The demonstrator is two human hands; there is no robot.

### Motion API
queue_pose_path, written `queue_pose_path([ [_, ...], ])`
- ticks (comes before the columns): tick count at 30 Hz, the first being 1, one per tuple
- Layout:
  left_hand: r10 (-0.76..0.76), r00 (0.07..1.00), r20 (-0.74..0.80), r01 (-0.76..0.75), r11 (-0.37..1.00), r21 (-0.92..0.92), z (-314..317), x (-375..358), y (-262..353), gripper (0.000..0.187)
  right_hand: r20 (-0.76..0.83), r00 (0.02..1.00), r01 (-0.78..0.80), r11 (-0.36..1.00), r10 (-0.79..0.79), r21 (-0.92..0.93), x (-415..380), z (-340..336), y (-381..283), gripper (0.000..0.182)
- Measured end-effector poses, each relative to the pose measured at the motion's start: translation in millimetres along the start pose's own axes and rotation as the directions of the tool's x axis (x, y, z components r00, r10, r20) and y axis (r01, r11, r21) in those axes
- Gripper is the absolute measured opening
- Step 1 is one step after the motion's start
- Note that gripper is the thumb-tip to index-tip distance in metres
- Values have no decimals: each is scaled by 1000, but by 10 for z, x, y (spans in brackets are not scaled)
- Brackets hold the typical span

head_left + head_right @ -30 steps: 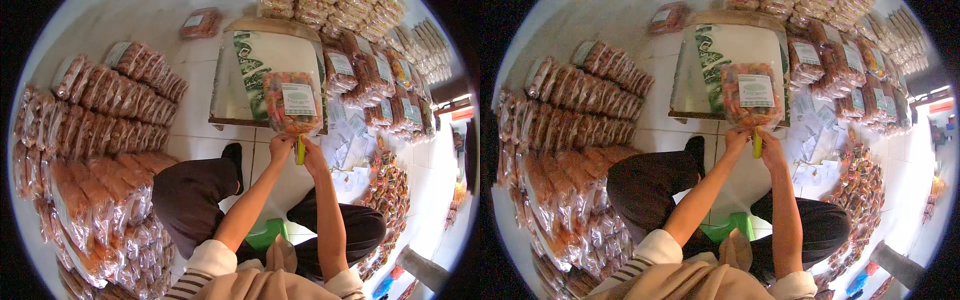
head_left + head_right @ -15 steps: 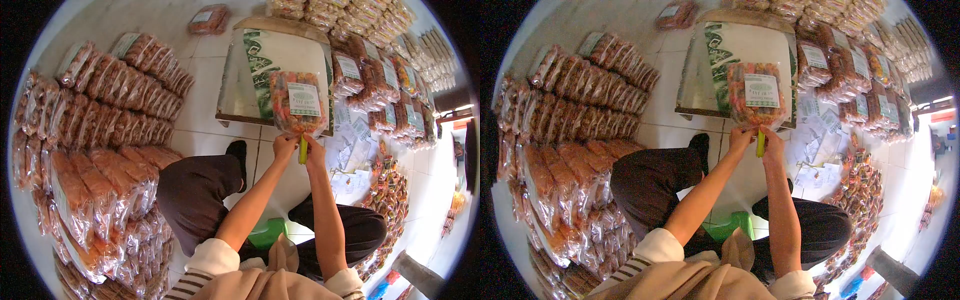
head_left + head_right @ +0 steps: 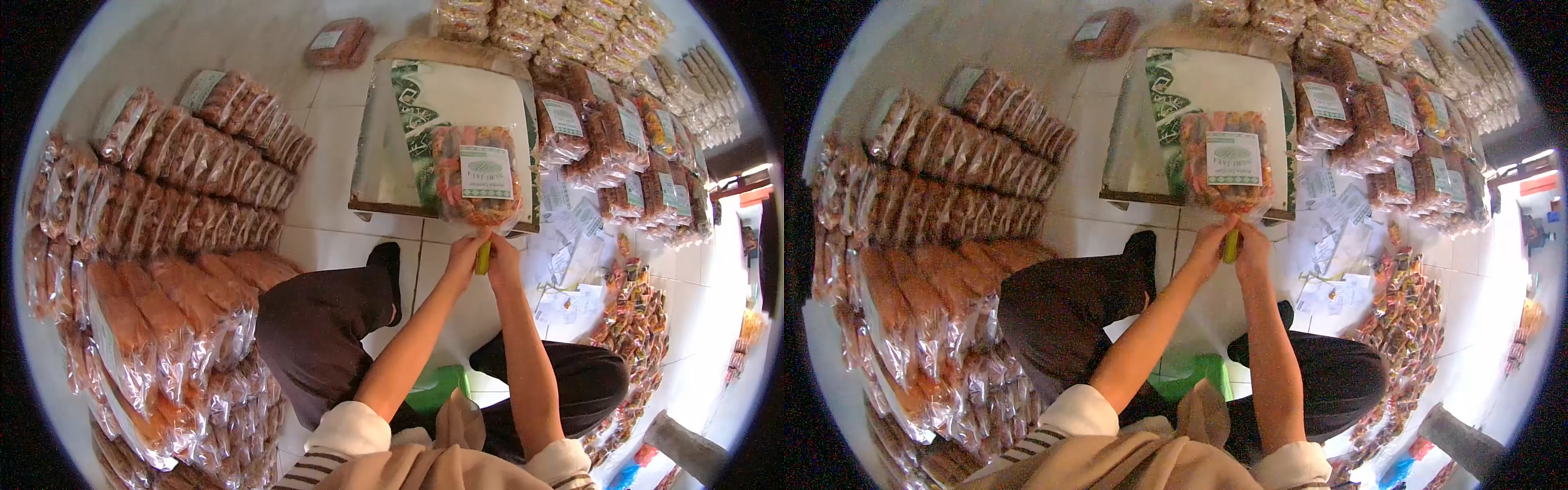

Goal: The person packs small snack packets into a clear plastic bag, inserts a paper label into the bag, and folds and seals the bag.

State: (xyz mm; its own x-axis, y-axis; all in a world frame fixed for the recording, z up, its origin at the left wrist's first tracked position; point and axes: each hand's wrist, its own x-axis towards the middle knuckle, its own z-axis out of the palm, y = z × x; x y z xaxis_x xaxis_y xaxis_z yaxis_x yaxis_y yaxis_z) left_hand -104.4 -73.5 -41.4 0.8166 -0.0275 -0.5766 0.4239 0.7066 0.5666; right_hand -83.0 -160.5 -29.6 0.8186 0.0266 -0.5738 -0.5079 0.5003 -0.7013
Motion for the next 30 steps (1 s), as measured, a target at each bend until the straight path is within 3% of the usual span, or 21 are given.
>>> queue_pose_path([
  [5, 64, 996, -62, -64, 998, 2, 88, -32, -24, 39, 12, 999, 31, 997, -30, -75, 40, -20, 32, 16],
  [7, 104, 974, -203, -94, 994, 61, 143, -51, -40, 36, 13, 999, 33, 997, -32, -70, 53, -44, 47, 16],
  [9, 97, 973, -210, -89, 995, 46, 152, -59, -44, 36, -67, 998, -3, 998, -1, -67, 81, -65, 102, 16],
  [17, 127, 971, -202, -121, 992, 43, 123, -21, -21, 40, -10, 999, 37, 999, -36, 11, 88, 43, 47, 17],
  [20, 143, 969, -202, -167, 980, -108, 2, 72, -38, 36, -14, 999, 32, 998, -31, 56, 33, 130, 36, 19],
  [23, 149, 980, -131, -157, 987, -47, -55, 130, -71, 30, -36, 998, 49, 997, -46, 64, -6, 185, 33, 18],
  [26, 182, 970, -159, -188, 982, -23, -89, 217, -137, 27, -38, 997, 68, 997, -66, 43, -45, 155, 39, 18],
  [28, 169, 950, -264, -121, 975, 188, -94, 234, -115, 29, -21, 997, 75, 997, -74, 28, -15, 99, 76, 19],
  [30, 233, 932, -278, -147, 943, 300, -201, 334, -182, 30, 81, 996, 50, 998, -48, -27, 43, -5, 109, 25],
])
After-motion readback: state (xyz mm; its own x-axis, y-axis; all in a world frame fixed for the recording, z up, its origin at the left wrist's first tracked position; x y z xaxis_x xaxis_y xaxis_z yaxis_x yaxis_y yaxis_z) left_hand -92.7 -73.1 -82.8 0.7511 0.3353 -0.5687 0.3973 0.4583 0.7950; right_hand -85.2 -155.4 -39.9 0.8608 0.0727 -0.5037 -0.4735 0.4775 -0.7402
